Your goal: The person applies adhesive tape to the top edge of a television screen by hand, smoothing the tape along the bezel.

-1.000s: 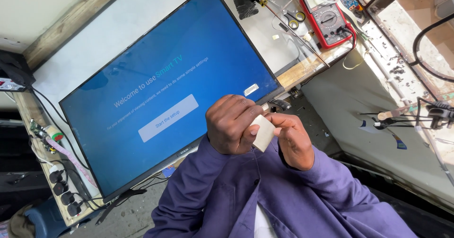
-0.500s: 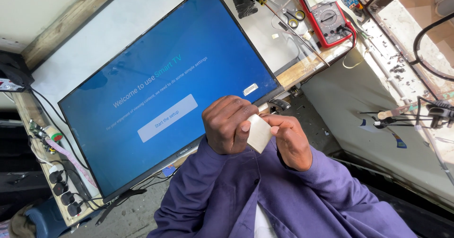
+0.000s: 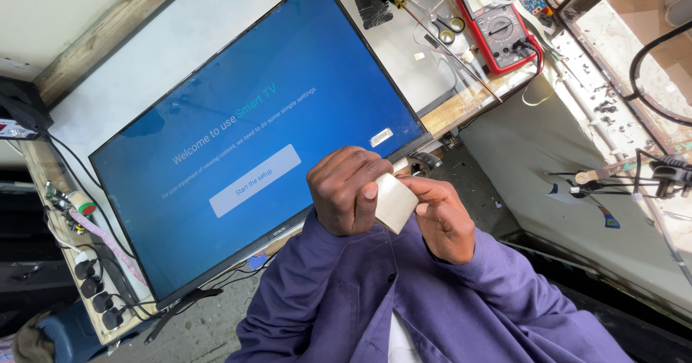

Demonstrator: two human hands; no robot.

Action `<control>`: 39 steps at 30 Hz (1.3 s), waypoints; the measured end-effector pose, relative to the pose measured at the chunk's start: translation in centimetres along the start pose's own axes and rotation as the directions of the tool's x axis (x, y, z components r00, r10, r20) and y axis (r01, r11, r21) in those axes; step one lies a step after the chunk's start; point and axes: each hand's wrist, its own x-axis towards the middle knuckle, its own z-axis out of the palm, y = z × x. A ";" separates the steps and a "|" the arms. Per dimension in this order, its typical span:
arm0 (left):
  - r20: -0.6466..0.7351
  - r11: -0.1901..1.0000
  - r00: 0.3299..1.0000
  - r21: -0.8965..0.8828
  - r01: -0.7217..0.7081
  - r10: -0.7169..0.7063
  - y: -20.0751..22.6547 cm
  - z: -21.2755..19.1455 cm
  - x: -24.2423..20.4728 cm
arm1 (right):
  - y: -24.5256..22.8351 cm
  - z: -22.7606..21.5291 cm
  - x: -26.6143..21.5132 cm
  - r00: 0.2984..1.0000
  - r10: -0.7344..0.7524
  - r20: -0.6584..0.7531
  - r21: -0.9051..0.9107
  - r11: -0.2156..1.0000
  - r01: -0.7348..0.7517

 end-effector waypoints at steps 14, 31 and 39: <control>-0.008 0.999 1.000 0.037 -0.016 0.016 -0.2 0.2 -0.6 | 0.0 0.6 0.2 1.000 -0.008 -0.024 -0.012 1.000 0.008; 0.062 0.997 0.998 0.075 0.001 -0.006 3.0 -2.2 -0.9 | -2.1 -0.6 0.1 0.941 -0.267 0.208 -0.747 0.577 0.329; 0.016 0.949 0.989 0.280 -0.147 0.148 2.4 -0.8 -1.6 | -2.2 -0.4 0.0 0.926 -0.295 0.234 -0.802 0.481 0.356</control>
